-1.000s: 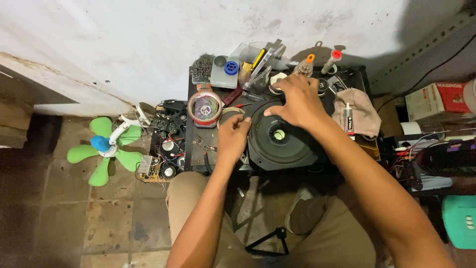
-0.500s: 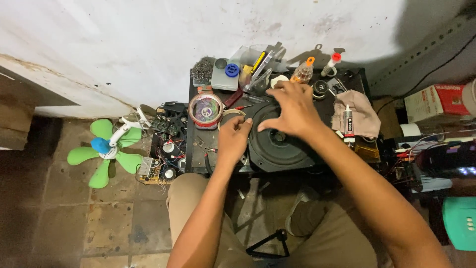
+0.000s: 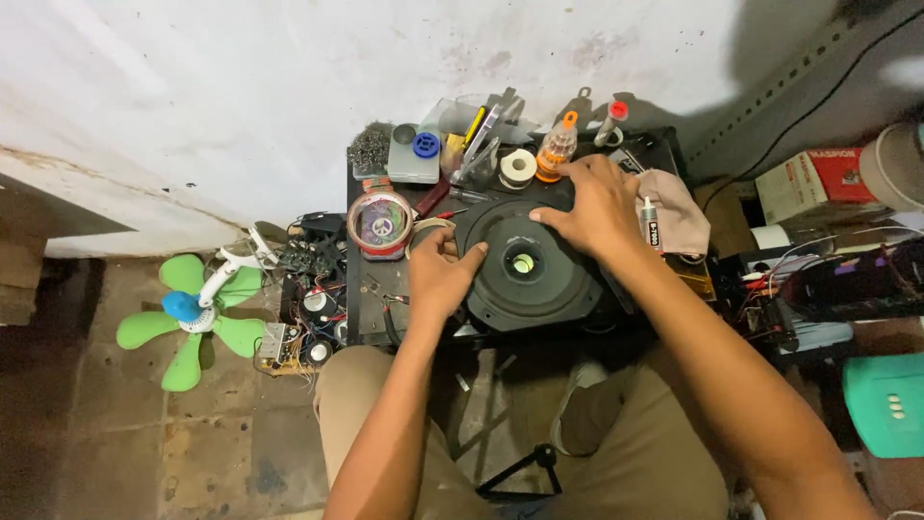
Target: The person uses a small metal tool to pry and remove a terminal connector from a speaker. They then flip the speaker over to inspect the cone and apply glue from a tube to a small component.
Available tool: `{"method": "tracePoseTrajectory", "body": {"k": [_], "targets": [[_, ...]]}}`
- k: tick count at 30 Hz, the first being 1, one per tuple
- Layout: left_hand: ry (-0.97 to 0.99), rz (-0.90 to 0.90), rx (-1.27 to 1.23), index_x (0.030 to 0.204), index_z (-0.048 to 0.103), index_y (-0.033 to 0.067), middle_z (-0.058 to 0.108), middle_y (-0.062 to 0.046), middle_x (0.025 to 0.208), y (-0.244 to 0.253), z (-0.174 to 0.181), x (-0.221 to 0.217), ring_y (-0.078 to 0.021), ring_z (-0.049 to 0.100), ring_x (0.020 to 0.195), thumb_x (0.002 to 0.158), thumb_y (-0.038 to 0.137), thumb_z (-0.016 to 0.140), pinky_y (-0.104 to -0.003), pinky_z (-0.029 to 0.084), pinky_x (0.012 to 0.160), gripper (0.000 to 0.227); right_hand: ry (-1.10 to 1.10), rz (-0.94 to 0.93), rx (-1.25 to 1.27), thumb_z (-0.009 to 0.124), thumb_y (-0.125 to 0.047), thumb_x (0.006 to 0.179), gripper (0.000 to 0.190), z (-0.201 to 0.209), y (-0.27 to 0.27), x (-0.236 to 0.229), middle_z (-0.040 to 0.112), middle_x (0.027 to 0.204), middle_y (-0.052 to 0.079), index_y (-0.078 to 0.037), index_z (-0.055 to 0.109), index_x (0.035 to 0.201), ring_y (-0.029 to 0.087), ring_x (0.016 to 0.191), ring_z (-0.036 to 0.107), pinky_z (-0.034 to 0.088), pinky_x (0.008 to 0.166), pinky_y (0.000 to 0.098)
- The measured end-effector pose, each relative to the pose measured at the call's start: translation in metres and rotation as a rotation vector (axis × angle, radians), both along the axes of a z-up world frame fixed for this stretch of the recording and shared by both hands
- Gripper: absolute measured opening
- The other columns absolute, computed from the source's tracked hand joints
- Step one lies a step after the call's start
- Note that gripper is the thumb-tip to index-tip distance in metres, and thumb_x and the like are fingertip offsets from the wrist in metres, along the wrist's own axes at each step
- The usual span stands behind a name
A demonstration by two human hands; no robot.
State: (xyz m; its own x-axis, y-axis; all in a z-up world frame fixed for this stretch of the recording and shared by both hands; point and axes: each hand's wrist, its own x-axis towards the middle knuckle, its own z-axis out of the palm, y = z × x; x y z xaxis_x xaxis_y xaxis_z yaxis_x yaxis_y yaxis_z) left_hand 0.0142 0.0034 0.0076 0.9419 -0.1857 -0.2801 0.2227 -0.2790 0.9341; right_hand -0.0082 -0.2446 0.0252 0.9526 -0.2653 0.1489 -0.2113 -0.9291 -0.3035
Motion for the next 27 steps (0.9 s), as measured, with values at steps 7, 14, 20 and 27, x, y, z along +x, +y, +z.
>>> {"method": "tracePoseTrajectory", "body": {"k": [7,14,20,27], "targets": [[-0.018,0.012,-0.006,0.123,0.067,-0.0109,0.068,-0.016,0.09,-0.002,-0.001,-0.001,-0.0185,0.065,0.081,0.082,0.019,0.082,-0.036,0.056,0.066,0.053,-0.05,0.056,0.064,0.095,-0.052,0.063,0.082,-0.009,0.03,0.012,0.056,0.128,0.013,-0.01,0.068,0.127,0.035,0.123,0.055,0.032,0.107,0.0564],[-0.016,0.014,-0.015,0.115,0.071,-0.0069,0.073,-0.018,0.086,-0.002,-0.006,0.004,-0.0202,0.068,0.077,0.081,0.016,0.081,-0.036,0.057,0.063,0.042,0.089,-0.077,0.015,0.093,-0.045,0.071,0.074,0.012,0.003,-0.012,0.058,0.13,0.015,-0.01,0.068,0.131,0.035,0.124,0.055,0.033,0.104,0.0555],[-0.009,0.021,-0.011,0.113,0.072,-0.0052,0.075,-0.018,0.086,-0.003,-0.008,0.003,-0.0209,0.07,0.076,0.081,0.016,0.081,-0.036,0.059,0.062,0.04,0.152,-0.125,0.022,0.092,-0.047,0.072,0.074,0.026,0.007,-0.016,0.059,0.13,0.015,-0.012,0.068,0.131,0.034,0.127,0.055,0.035,0.101,0.0539],[0.003,0.022,-0.018,0.113,0.072,-0.0059,0.075,-0.019,0.088,-0.004,-0.009,0.004,-0.022,0.07,0.078,0.079,0.016,0.081,-0.037,0.058,0.064,0.041,0.058,-0.038,0.121,0.093,-0.045,0.069,0.077,0.014,0.04,0.008,0.058,0.128,0.019,-0.004,0.068,0.128,0.037,0.123,0.055,0.033,0.104,0.0561]]}}
